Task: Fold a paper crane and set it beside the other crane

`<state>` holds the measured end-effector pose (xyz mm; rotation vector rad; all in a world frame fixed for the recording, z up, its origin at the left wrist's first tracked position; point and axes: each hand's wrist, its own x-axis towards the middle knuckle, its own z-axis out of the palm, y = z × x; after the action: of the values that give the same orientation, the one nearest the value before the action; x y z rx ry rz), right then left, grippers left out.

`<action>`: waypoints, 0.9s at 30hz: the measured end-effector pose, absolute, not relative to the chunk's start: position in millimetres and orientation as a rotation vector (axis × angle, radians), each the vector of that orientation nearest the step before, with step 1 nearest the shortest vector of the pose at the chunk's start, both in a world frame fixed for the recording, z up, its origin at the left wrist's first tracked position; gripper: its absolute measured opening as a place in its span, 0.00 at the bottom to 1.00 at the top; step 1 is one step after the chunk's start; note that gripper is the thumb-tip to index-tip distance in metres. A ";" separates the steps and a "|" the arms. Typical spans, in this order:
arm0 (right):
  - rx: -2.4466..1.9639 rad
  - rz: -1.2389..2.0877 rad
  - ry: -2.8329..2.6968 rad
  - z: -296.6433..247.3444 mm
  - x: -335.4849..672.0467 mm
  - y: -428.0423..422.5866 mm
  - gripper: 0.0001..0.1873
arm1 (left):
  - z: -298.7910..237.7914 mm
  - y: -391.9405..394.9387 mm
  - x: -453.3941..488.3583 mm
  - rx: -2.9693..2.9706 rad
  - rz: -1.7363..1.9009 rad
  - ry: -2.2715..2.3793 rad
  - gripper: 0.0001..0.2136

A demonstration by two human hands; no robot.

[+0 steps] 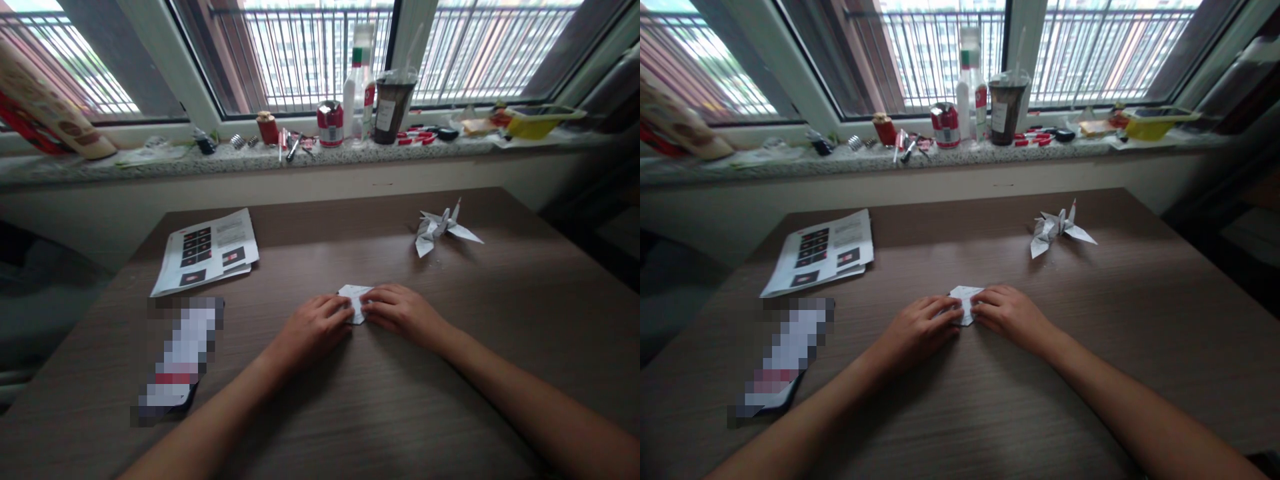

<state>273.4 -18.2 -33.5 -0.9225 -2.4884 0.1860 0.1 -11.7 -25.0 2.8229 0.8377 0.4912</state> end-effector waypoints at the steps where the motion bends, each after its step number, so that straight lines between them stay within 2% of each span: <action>1: -0.921 0.190 -2.485 -33.7 272.9 -18.0 0.09 | -25.0 -12.0 1.4 2.818 0.487 0.843 0.14; 13: -0.946 0.241 -2.471 -31.8 268.8 -21.0 0.09 | -25.7 -12.9 6.4 2.781 0.626 0.896 0.09; 27: -1.041 0.449 -2.300 -33.6 258.2 -28.0 0.02 | -30.2 -16.4 6.6 2.562 0.678 0.953 0.02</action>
<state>258.2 -28.0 -33.6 -1.0411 -2.3004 0.4488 6.6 -16.4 -30.2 2.5619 0.9531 0.6777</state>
